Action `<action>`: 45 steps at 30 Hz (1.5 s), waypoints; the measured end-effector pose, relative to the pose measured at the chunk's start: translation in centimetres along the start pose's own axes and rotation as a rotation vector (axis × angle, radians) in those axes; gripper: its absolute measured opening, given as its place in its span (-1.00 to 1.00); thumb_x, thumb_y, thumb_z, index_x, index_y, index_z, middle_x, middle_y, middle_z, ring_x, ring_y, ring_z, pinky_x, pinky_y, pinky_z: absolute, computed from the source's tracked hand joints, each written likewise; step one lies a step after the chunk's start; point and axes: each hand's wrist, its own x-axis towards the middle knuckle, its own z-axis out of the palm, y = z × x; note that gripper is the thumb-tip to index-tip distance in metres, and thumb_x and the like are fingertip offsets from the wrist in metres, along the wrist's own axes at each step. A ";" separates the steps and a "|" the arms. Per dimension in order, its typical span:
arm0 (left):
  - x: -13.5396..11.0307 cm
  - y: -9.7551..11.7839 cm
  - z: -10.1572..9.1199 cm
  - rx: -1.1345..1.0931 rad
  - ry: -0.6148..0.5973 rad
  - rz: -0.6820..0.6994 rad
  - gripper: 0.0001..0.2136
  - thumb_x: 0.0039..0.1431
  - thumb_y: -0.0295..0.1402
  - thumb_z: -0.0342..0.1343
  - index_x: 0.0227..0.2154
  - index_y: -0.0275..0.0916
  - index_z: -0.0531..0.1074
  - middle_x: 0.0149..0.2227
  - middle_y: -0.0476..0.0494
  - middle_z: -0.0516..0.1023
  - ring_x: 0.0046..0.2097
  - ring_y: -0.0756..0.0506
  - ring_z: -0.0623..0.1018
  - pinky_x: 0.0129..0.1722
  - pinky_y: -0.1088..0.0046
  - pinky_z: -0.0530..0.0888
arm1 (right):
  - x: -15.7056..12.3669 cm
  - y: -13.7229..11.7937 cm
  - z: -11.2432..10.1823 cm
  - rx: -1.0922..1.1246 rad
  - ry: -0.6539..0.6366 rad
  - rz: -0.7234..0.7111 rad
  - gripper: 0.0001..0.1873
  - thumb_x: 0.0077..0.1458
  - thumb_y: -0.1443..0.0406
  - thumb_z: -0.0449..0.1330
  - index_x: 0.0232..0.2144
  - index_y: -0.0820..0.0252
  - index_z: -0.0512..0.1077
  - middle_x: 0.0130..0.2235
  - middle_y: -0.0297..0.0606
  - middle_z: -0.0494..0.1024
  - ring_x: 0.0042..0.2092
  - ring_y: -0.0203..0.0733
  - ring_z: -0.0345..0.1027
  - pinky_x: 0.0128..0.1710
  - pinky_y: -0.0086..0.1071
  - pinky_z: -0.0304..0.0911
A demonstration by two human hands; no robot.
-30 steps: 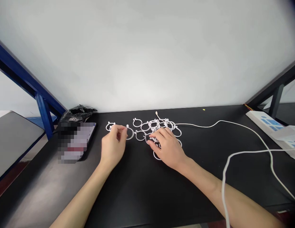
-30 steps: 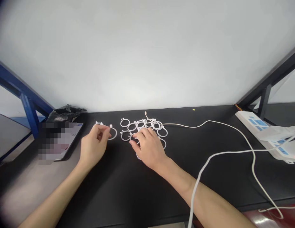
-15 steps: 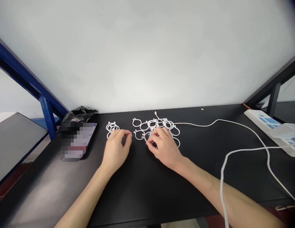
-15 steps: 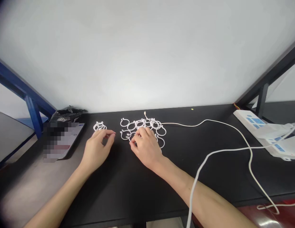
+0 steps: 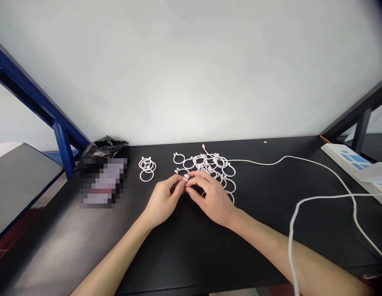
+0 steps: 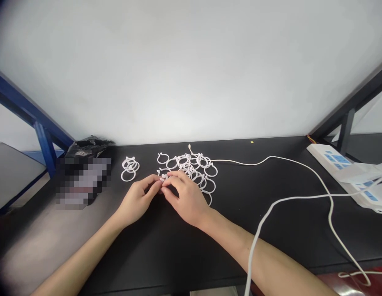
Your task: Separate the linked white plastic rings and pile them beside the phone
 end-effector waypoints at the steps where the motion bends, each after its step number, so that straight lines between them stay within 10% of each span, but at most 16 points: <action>1: 0.0 0.0 -0.1 -0.056 -0.015 -0.014 -0.71 0.31 -0.16 -0.08 -0.38 -0.22 0.41 -0.43 0.03 0.45 -0.36 0.01 0.40 -0.30 0.50 0.33 | 0.0 0.0 0.0 0.017 -0.001 0.026 -0.88 0.22 0.32 0.12 -0.18 0.09 0.41 0.02 -0.23 0.48 0.02 -0.19 0.42 0.05 -0.21 0.36; 14: 0.1 -0.5 0.1 -0.236 0.027 -0.149 -0.77 0.25 -0.15 0.04 -0.17 -0.18 0.38 -0.38 0.03 0.51 -0.39 0.02 0.47 -0.34 0.51 0.40 | 0.3 -0.2 -0.4 0.184 0.016 0.179 -0.81 0.19 0.32 0.12 -0.13 0.07 0.40 -0.35 -0.40 0.59 -0.36 -0.32 0.51 -0.30 -0.43 0.43; 27: -0.4 -1.3 1.5 0.383 0.338 0.225 -0.84 0.26 -0.31 0.02 -0.28 -0.22 0.49 -0.44 -0.02 0.56 -0.49 0.02 0.48 -0.45 0.55 0.38 | 0.1 -0.4 -0.2 0.204 0.044 0.237 -0.91 0.18 0.28 0.16 -0.25 0.12 0.43 -0.35 -0.37 0.60 -0.36 -0.30 0.51 -0.34 -0.43 0.41; 45: -1.3 -1.5 1.4 0.378 0.227 0.358 -0.79 0.32 -0.35 -0.04 -0.24 -0.18 0.51 -0.32 -0.11 0.56 -0.35 -0.02 0.51 -0.34 0.51 0.40 | -0.4 -0.8 -0.7 0.162 -0.030 0.186 -0.88 0.22 0.29 0.11 -0.29 0.11 0.46 -0.39 -0.36 0.57 -0.37 -0.27 0.46 -0.39 -0.42 0.35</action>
